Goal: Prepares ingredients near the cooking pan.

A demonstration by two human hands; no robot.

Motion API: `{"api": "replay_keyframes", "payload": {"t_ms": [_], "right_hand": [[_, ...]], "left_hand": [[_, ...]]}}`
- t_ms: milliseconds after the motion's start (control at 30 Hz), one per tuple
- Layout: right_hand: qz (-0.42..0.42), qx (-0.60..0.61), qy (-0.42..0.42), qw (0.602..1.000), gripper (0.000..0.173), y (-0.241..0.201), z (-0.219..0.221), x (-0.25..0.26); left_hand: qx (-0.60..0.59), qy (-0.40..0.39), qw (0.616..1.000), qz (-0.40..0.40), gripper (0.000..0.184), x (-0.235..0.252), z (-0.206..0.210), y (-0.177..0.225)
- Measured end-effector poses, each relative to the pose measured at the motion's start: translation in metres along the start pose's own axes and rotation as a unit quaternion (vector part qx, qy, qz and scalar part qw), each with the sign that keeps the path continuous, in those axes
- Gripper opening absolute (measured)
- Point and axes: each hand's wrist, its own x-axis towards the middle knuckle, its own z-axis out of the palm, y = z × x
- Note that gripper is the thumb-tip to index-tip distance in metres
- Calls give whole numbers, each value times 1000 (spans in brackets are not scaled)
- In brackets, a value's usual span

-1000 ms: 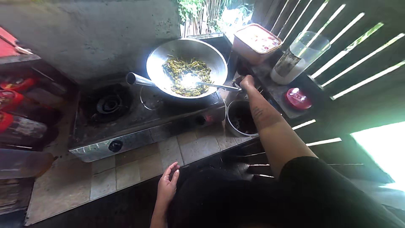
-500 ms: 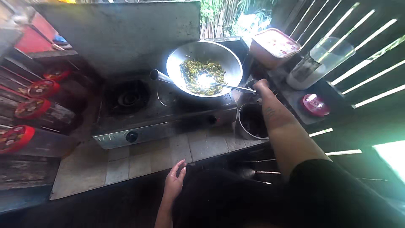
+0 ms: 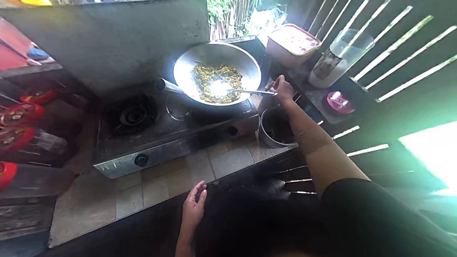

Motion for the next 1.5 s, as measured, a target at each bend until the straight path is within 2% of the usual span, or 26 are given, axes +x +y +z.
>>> {"api": "replay_keyframes", "payload": {"t_ms": [100, 200, 233, 300, 367, 433, 467, 567, 700, 767, 867, 967, 1067, 1133, 1267, 1367, 1500], "right_hand": [[-37, 76, 60, 995, 49, 11, -12, -43], [-57, 247, 103, 962, 42, 23, -29, -105], [-31, 343, 78, 936, 36, 20, -36, -131], [56, 546, -23, 835, 26, 6, -52, -186], [101, 665, -125, 729, 34, -3, -58, -237], [104, 701, -192, 679, 40, -9, -54, -276], [109, 702, -206, 673, 39, -12, -53, -292], [129, 677, -180, 702, 30, -23, -46, -327], [47, 570, -86, 816, 33, -16, -35, -358], [6, 521, -72, 851, 32, -4, -35, -367], [-28, 517, -120, 847, 33, 16, -41, -376], [-34, 520, -144, 841, 36, 35, -44, -380], [-31, 509, -128, 851, 30, 56, -47, -378], [-34, 502, -125, 855, 26, 73, -51, -377], [-53, 468, -124, 873, 28, 107, -61, -381], [-60, 477, -114, 869, 28, 129, -66, -383], [-102, 477, -83, 869, 28, 152, -71, -383]], "left_hand": [[0, -45, 999, 23, 40, 7, -3, 14], [-24, -118, 991, 61, 36, 19, 2, 37], [-21, -148, 985, 83, 35, 24, 4, 48], [8, -203, 970, 131, 33, 34, 12, 75], [43, -225, 954, 193, 30, 43, 23, 99], [61, -231, 939, 248, 31, 50, 36, 109], [66, -238, 932, 266, 34, 54, 42, 114], [57, -278, 916, 283, 42, 58, 61, 127], [-6, -289, 908, 305, 28, 50, 91, 118], [-37, -299, 906, 298, 23, 42, 101, 112], [-43, -303, 915, 265, 21, 28, 111, 111], [40, -257, 907, 332, 19, 11, 121, 110], [120, -205, 877, 417, 27, -8, 142, 112], [149, -179, 866, 442, 28, -21, 159, 113], [154, -146, 867, 451, 20, -38, 191, 112], [143, -125, 870, 456, 15, -53, 213, 110], [154, -30, 867, 473, 10, -68, 240, 107]]}}
